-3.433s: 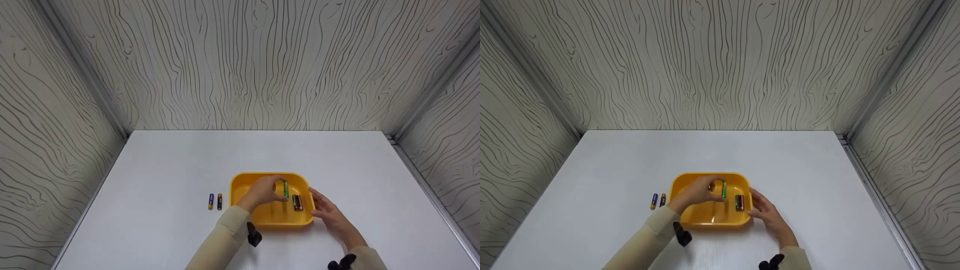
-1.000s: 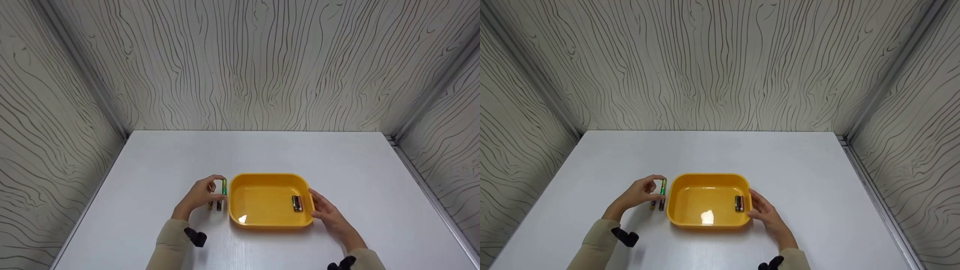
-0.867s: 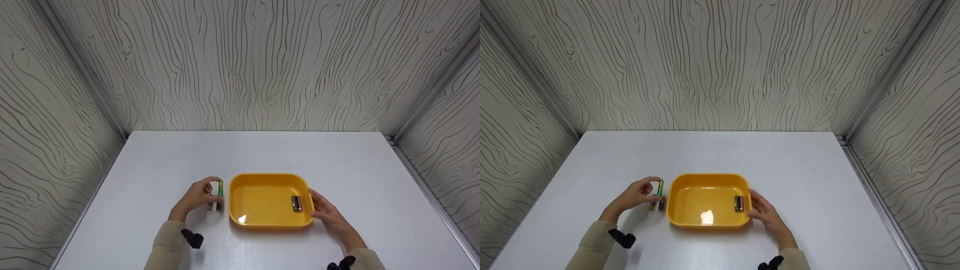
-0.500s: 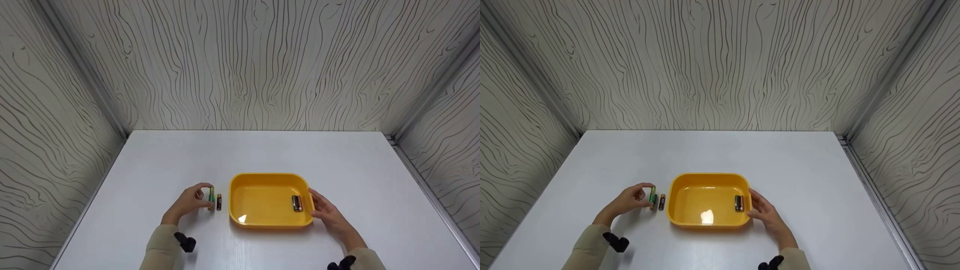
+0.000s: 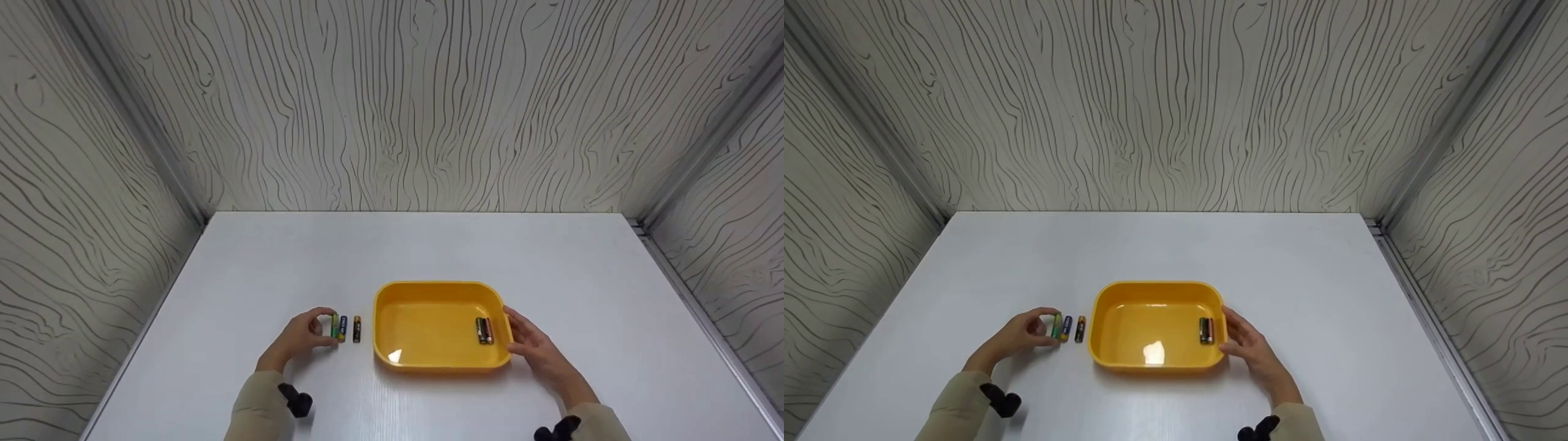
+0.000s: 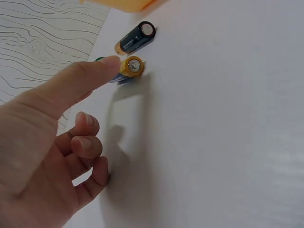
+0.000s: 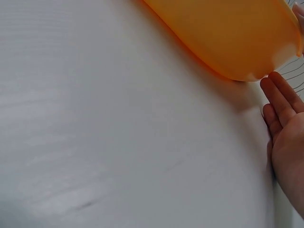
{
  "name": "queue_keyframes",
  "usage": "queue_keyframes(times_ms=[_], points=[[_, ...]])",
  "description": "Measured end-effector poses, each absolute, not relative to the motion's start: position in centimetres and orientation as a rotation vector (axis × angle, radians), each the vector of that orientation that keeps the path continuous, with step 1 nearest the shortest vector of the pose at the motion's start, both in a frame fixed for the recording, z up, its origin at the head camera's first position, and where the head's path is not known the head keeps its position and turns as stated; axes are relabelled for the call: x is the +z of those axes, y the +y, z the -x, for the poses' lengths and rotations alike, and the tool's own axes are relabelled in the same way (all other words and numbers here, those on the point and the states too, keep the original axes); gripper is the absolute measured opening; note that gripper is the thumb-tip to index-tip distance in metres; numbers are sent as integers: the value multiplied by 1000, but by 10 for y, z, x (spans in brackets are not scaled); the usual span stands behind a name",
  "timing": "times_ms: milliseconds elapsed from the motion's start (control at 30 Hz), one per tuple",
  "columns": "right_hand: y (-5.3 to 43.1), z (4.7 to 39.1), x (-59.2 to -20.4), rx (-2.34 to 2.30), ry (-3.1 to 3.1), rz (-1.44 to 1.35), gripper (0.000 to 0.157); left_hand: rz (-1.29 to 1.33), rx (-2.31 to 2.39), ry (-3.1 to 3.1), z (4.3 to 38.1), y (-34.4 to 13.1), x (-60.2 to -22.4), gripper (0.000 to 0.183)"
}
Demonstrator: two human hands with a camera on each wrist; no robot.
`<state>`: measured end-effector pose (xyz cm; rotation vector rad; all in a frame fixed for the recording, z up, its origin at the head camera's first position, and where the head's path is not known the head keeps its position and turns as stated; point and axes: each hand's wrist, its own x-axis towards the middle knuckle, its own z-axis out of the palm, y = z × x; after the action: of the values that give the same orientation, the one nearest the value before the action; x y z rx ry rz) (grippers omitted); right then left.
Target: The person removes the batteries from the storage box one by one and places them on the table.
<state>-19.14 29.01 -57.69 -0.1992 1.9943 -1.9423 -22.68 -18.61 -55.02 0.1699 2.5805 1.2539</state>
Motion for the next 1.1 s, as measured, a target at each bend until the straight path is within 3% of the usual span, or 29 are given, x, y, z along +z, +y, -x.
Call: queue_keyframes(times_ms=[1100], points=[[290, 193, -578, -1967, 1991, 214, 71, -103, 1111, 2637, 230, -182, -560, 57]])
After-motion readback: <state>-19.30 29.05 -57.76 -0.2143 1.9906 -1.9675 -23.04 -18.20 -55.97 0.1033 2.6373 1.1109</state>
